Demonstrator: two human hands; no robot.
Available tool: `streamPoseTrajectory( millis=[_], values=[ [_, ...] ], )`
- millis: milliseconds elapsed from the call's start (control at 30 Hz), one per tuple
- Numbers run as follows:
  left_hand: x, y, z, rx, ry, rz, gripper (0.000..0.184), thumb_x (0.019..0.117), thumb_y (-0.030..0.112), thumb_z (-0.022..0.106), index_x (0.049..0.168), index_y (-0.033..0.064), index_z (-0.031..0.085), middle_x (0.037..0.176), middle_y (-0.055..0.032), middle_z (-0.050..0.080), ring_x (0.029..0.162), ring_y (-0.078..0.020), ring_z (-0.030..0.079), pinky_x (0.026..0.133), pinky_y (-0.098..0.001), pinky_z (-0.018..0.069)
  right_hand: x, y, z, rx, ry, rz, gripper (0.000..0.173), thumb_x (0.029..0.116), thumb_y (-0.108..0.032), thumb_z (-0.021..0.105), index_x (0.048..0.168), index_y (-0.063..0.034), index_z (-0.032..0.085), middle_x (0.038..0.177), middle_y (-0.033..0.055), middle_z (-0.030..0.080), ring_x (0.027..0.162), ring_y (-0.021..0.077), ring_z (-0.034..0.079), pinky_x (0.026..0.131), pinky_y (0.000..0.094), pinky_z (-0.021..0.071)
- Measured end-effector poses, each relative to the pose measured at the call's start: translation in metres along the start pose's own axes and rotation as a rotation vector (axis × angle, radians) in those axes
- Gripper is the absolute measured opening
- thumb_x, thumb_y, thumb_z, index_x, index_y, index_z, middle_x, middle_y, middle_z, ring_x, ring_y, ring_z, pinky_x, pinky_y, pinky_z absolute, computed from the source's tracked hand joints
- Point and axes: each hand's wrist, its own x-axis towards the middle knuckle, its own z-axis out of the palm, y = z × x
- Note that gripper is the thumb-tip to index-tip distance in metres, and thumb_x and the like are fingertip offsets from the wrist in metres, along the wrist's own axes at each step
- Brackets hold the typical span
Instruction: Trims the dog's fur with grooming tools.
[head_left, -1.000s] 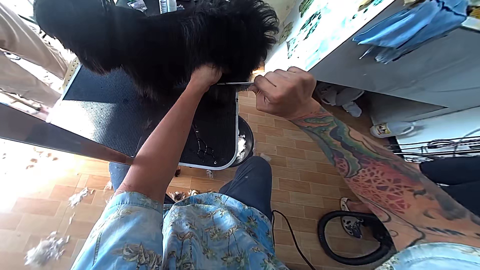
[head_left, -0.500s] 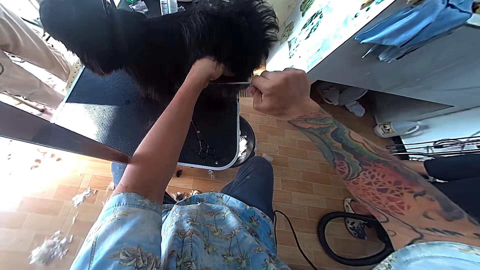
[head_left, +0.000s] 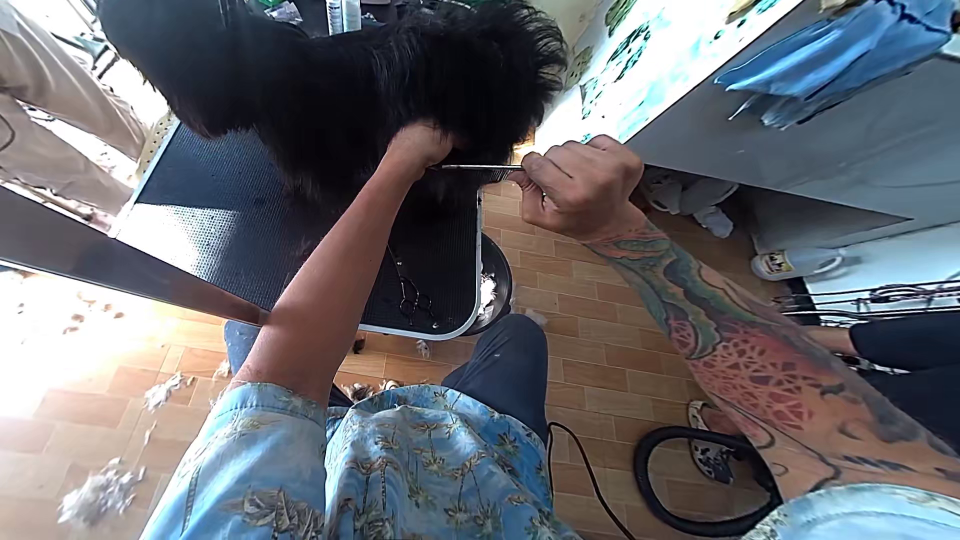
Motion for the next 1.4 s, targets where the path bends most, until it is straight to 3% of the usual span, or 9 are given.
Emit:
streamPoseTrajectory(
  millis=[233,467,567,700,833,1033,1167,1300,1400],
  values=[
    [0.006,0.0,-0.005,-0.268,-0.08,-0.138,0.04,0.0951,0.029,0.073,0.124,0.0028,0.066,0.116,-0.0127,0.07,0.101,-0.0196,0.07,0.09,-0.0382,0.0582,-0.024,-0.027,-0.003,0.156,0.052,-0.01,0.03,0.1028,-0.024,0.055,0.091,-0.0006,0.069,0.068,0.0134,0.063,0.062,0.0306,0.06,0.061,0.0457,0.0461],
    [0.007,-0.003,-0.002,-0.321,-0.085,-0.16,0.04,0.0928,0.029,0.075,0.124,0.005,0.066,0.111,-0.0091,0.072,0.093,-0.0166,0.072,0.082,-0.0344,0.0606,-0.042,-0.085,0.029,0.433,-0.84,0.72,0.03,0.1024,-0.033,0.06,0.085,-0.0094,0.069,0.074,0.0109,0.066,0.072,0.0321,0.068,0.06,0.0559,0.0517],
    [0.008,-0.003,-0.002,-0.33,-0.087,-0.175,0.041,0.0939,0.03,0.074,0.125,0.0051,0.066,0.111,-0.0089,0.071,0.091,-0.0159,0.072,0.082,-0.034,0.0603,-0.046,-0.108,0.042,0.401,-0.71,0.634,0.039,0.1005,-0.042,0.06,0.104,-0.0059,0.076,0.109,0.0162,0.07,0.11,0.0383,0.063,0.092,0.0589,0.0498],
    [0.01,-0.005,0.003,-0.346,-0.072,-0.168,0.033,0.0983,0.033,0.068,0.12,0.0069,0.069,0.102,-0.0057,0.072,0.081,-0.0114,0.07,0.076,-0.0294,0.0596,-0.024,-0.153,0.046,0.451,-0.701,0.58,0.061,0.0906,-0.068,0.06,0.085,-0.0085,0.074,0.087,0.0124,0.069,0.093,0.0347,0.067,0.08,0.0561,0.0536],
    [0.011,-0.003,0.005,-0.411,-0.057,-0.175,0.032,0.0999,0.031,0.066,0.118,0.006,0.068,0.098,-0.005,0.073,0.078,-0.011,0.071,0.074,-0.0281,0.0599,0.019,-0.17,0.042,0.548,-1.124,0.701,0.034,0.0925,-0.039,0.068,0.093,-0.0056,0.067,0.083,0.0141,0.068,0.083,0.0345,0.07,0.065,0.0556,0.053],
    [0.012,-0.002,0.005,-0.699,-0.036,-0.29,0.023,0.1003,0.023,0.066,0.113,0.0049,0.07,0.092,-0.007,0.073,0.072,-0.0145,0.071,0.067,-0.0281,0.0615,0.011,-0.152,0.013,0.531,-1.254,0.678,0.013,0.0956,-0.022,0.059,0.098,-0.01,0.064,0.087,0.0145,0.068,0.086,0.0369,0.069,0.066,0.0595,0.0513],
    [0.012,-0.007,0.007,-0.882,-0.01,-0.361,0.027,0.1003,0.022,0.066,0.119,0.0023,0.066,0.093,-0.0107,0.073,0.074,-0.0181,0.073,0.069,-0.0306,0.0634,-0.047,-0.092,-0.018,0.905,-1.094,0.837,0.025,0.1075,-0.025,0.05,0.119,-0.0123,0.068,0.09,0.0094,0.068,0.081,0.0248,0.066,0.074,0.0506,0.0545],
    [0.013,-0.007,0.012,-0.989,-0.009,-0.373,0.027,0.1009,0.022,0.065,0.12,0.002,0.065,0.092,-0.0105,0.072,0.074,-0.0182,0.072,0.069,-0.0308,0.063,-0.062,-0.082,-0.027,1.021,-0.323,1.136,0.022,0.0905,-0.031,0.076,0.09,-0.0137,0.062,0.057,-0.0064,0.047,0.045,0.0053,0.041,0.042,0.0244,0.0373],
    [0.014,-0.005,0.016,-1.024,0.001,-0.378,0.027,0.1002,0.02,0.065,0.121,0.0019,0.064,0.094,-0.0115,0.072,0.075,-0.019,0.072,0.07,-0.0317,0.0633,-0.033,-0.082,-0.017,0.817,-0.102,1.195,0.041,0.0853,-0.038,0.084,0.114,-0.0163,0.065,0.054,-0.0054,0.038,0.037,0.0069,0.031,0.034,0.024,0.0301]
  ],
)
